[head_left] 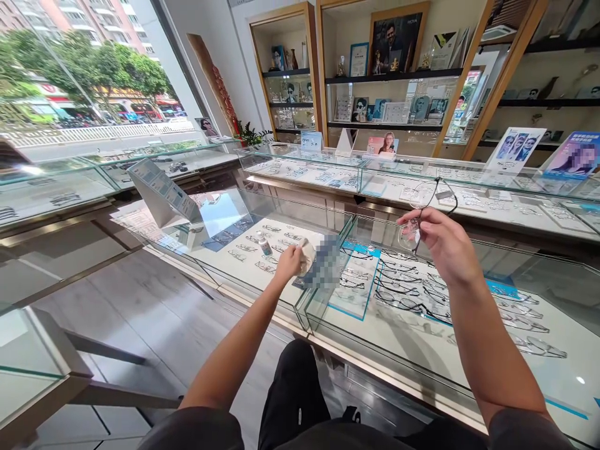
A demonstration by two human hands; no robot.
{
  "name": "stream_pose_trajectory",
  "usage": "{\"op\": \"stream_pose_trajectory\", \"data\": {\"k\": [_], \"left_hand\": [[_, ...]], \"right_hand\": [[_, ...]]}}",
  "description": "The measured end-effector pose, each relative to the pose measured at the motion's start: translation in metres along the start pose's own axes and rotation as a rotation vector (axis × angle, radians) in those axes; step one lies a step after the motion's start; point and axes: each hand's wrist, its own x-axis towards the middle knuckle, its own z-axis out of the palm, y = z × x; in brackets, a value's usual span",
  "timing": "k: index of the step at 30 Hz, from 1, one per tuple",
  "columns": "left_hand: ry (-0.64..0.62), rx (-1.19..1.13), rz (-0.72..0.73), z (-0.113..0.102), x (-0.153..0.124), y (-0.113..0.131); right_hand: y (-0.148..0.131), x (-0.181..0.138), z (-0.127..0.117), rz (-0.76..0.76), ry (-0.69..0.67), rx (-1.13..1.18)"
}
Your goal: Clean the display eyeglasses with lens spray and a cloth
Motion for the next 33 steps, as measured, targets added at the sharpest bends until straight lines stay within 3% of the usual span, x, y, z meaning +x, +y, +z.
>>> {"op": "stream_pose_trajectory", "data": {"k": [5, 12, 15, 18, 22, 26, 30, 33], "left_hand": [[-0.055, -0.256, 0.01, -0.019, 0.015, 0.046], [-0.219, -0.473, 0.198, -0.044, 0.023, 0.162], [-0.28, -0.582, 0.334, -0.041, 0.017, 0.211], [-0.325, -0.687, 0.452, -0.024, 0.01, 0.247], [-0.367, -0.802, 0.474, 0.008, 0.004, 0.274], [-0.484, -0.917, 0.445, 0.034, -0.005, 0.288], [-0.582, -0.982, 0.414, 0.047, -0.015, 0.291], [-0.55, -1.003, 0.403, 0.049, -0.02, 0.29]], "right_hand": [[0.001, 0.0, 0.001, -0.001, -0.013, -0.016], [-0.004, -0.002, -0.001, -0.019, -0.052, -0.008], [-0.004, -0.001, -0.005, -0.027, -0.062, -0.014], [-0.004, 0.0, -0.009, -0.036, -0.089, -0.01], [-0.004, 0.004, -0.012, -0.028, -0.083, 0.004], [-0.003, 0.008, -0.015, 0.002, -0.022, 0.001], [0.0, 0.014, -0.017, 0.03, 0.053, 0.013], [0.004, 0.017, -0.02, 0.039, 0.099, -0.024]]}}
